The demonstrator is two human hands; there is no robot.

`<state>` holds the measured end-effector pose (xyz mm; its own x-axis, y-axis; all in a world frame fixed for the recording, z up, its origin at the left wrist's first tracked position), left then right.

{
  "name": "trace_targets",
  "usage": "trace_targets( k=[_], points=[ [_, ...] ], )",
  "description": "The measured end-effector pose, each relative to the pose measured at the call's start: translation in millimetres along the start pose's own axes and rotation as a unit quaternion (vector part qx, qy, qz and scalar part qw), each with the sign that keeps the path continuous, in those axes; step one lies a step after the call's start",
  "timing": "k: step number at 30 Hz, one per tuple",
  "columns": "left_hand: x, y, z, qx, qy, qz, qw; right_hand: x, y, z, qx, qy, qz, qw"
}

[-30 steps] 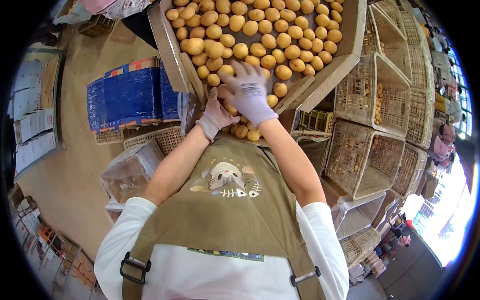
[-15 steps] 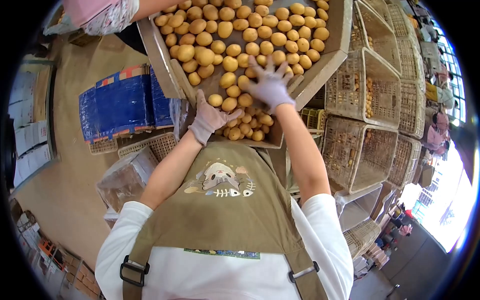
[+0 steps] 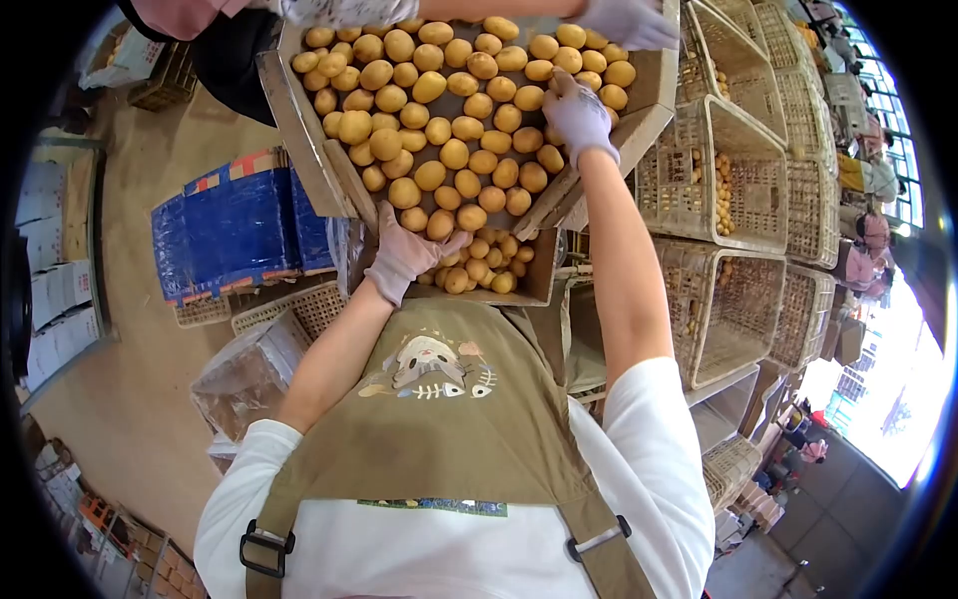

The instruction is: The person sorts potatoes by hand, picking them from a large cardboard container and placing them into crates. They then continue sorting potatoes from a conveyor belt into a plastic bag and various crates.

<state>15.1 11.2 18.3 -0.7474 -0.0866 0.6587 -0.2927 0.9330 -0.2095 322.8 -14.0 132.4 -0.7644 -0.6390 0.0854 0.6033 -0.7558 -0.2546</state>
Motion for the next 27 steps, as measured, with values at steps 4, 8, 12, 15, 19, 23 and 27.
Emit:
trace_targets(
  k=[4,8,12,15,19,23,27],
  points=[
    [-2,3,1,0.04,0.011,0.029,0.999,-23,1,-7,0.037,-0.031,-0.009,0.999],
    [-2,2,2,0.022,-0.013,0.009,1.0,-19,3,-5,-0.062,0.014,-0.047,0.997],
    [5,1,-8,0.024,0.008,0.015,1.0,24,6,6,-0.464,0.055,-0.081,0.881],
    [8,2,-15,0.03,0.06,0.017,0.998,77,4,28,-0.198,0.14,0.161,0.957],
    [0,3,1,-0.026,-0.065,-0.006,0.998,74,99,70,0.0,0.33,0.203,0.922],
    [2,0,-6,0.002,0.03,-0.002,1.0,83,84,88,0.075,0.371,0.059,0.924],
    [-1,3,0,-0.014,-0.008,0.013,1.0,76,-14,30,-0.056,0.231,0.231,0.944]
  ],
)
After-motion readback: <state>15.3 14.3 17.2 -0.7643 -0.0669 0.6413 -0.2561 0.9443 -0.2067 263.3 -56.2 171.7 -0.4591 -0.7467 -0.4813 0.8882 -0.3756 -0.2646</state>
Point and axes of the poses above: each hand's wrist, its own x-axis away from the middle knuckle, its own z-axis out of the back of the hand, y = z × x, the point moved 1 cm from there along -x, towards the middle knuckle, and after that the axes turned 3 degrees about y, right-handed, at the moved point
